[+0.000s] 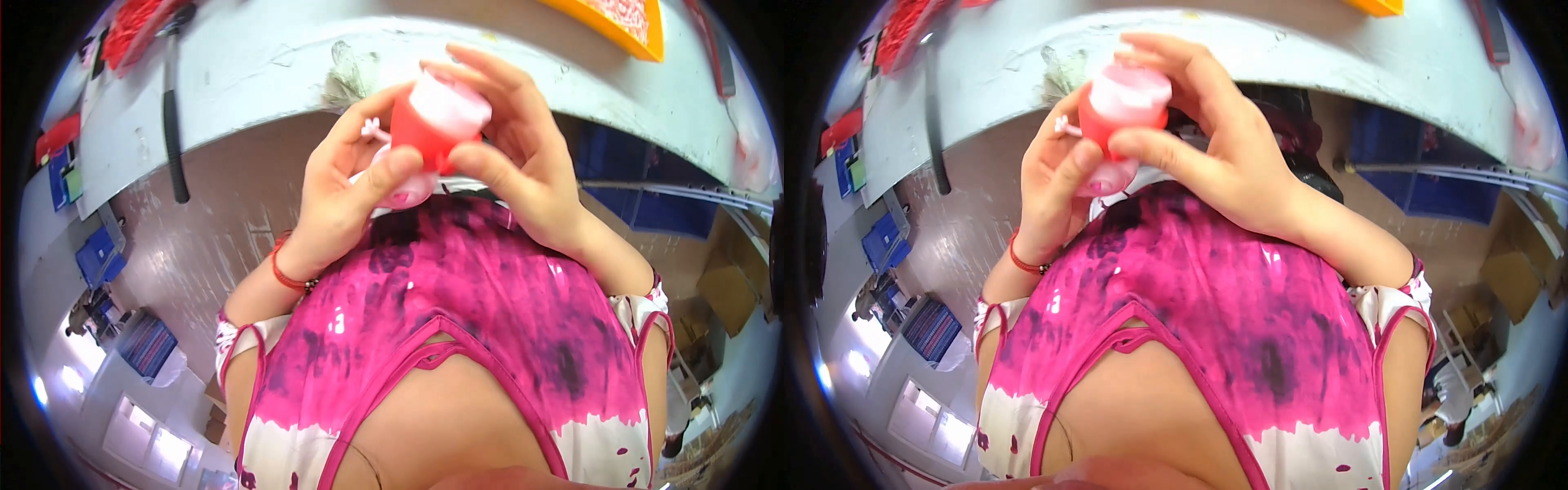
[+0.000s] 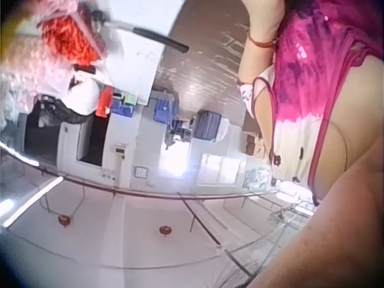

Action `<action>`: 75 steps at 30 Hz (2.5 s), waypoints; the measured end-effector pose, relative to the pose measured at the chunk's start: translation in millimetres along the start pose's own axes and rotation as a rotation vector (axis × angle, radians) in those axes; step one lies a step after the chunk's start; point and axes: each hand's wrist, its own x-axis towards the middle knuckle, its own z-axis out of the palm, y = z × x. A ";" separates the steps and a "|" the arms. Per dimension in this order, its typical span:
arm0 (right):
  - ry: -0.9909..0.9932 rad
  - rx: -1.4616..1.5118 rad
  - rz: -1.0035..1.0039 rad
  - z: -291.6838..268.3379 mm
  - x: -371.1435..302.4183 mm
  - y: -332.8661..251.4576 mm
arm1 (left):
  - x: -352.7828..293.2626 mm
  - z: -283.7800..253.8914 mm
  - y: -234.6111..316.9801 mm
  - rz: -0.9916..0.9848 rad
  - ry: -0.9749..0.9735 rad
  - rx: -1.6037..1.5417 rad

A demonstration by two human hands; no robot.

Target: The person assembles plastic toy figures by fitting internal components into the toy body halves, pressing the body sections together by hand, and selecting parts from trays on the table.

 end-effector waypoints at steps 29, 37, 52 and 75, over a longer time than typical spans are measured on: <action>-0.019 -0.752 -0.307 38.5 84.3 -12.4 | -8.0 -93.6 62.1 0.727 0.872 1.354; -0.117 -1.220 -0.448 50.6 118.7 5.6 | -35.6 -171.4 81.2 -0.053 0.764 1.108; -0.063 -1.445 -0.525 80.5 125.5 29.4 | -115.0 -56.0 59.3 0.233 0.718 1.411; -0.272 -1.617 -0.353 109.2 130.7 -3.5 | -93.9 -65.7 36.0 0.604 1.059 1.351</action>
